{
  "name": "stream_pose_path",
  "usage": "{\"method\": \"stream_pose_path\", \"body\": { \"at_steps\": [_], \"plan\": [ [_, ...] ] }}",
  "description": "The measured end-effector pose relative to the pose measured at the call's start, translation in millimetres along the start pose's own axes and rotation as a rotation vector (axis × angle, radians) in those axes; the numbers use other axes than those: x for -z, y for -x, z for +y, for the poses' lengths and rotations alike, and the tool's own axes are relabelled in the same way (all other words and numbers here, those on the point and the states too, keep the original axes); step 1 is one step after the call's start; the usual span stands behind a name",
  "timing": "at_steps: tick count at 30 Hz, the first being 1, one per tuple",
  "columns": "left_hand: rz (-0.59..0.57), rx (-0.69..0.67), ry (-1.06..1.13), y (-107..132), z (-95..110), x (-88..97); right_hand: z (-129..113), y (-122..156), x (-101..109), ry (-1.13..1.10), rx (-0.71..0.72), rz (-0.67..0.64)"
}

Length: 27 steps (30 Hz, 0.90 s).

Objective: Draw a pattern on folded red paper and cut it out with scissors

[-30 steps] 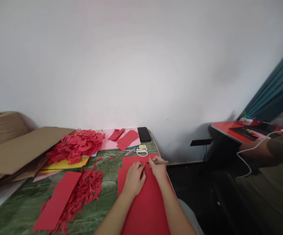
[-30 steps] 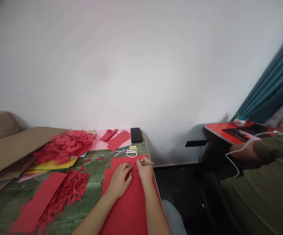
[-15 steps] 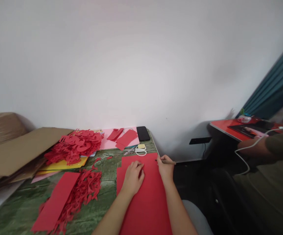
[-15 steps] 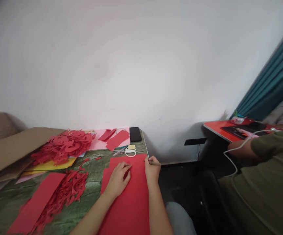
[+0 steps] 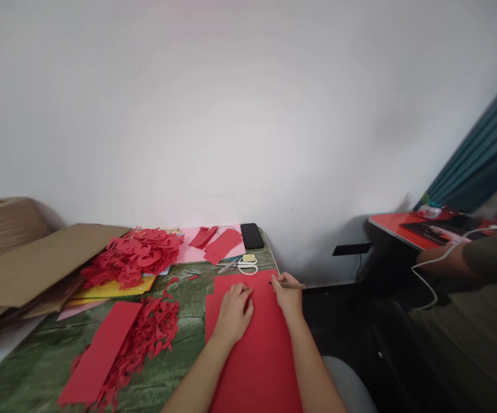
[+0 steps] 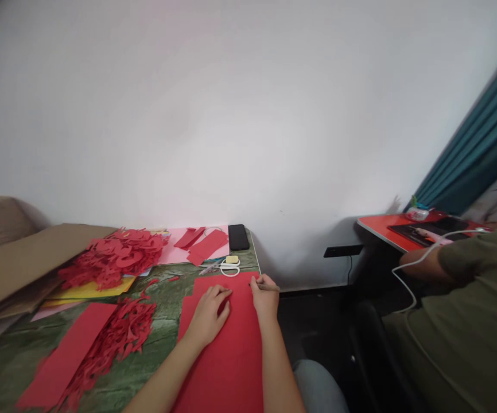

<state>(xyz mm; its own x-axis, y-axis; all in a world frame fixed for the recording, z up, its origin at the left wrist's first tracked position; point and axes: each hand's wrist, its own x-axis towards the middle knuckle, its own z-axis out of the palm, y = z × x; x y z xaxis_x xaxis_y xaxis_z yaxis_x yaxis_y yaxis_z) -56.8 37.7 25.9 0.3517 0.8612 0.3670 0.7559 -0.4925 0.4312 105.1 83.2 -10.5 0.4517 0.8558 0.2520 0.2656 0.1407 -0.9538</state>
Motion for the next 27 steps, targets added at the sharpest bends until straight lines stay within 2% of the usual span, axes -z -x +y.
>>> {"method": "stream_pose_path", "body": {
  "at_steps": [8, 13, 16, 22, 24, 27],
  "plan": [
    [0.009, 0.003, -0.015, 0, -1, 1.6, -4, -1, 6, -0.020, -0.021, 0.198],
    [-0.018, -0.012, -0.018, 0, -2, 5.1, -6, -3, 12, -0.095, -0.102, 0.304],
    [-0.066, -0.005, -0.034, 2, 1, 2.2, -5, -4, 12, -0.172, -0.154, 0.301],
    [-0.092, 0.134, -0.142, 12, 22, -9.7, -8, -7, 15, -0.293, -0.194, 0.225],
    [-0.118, 0.113, -0.119, 14, 27, -7.7, -10, -8, 15, -0.323, -0.208, 0.196],
    [-0.181, -0.022, 0.049, 11, 26, 0.1, -12, -8, 14, -0.353, -0.222, 0.154]
  ]
}}
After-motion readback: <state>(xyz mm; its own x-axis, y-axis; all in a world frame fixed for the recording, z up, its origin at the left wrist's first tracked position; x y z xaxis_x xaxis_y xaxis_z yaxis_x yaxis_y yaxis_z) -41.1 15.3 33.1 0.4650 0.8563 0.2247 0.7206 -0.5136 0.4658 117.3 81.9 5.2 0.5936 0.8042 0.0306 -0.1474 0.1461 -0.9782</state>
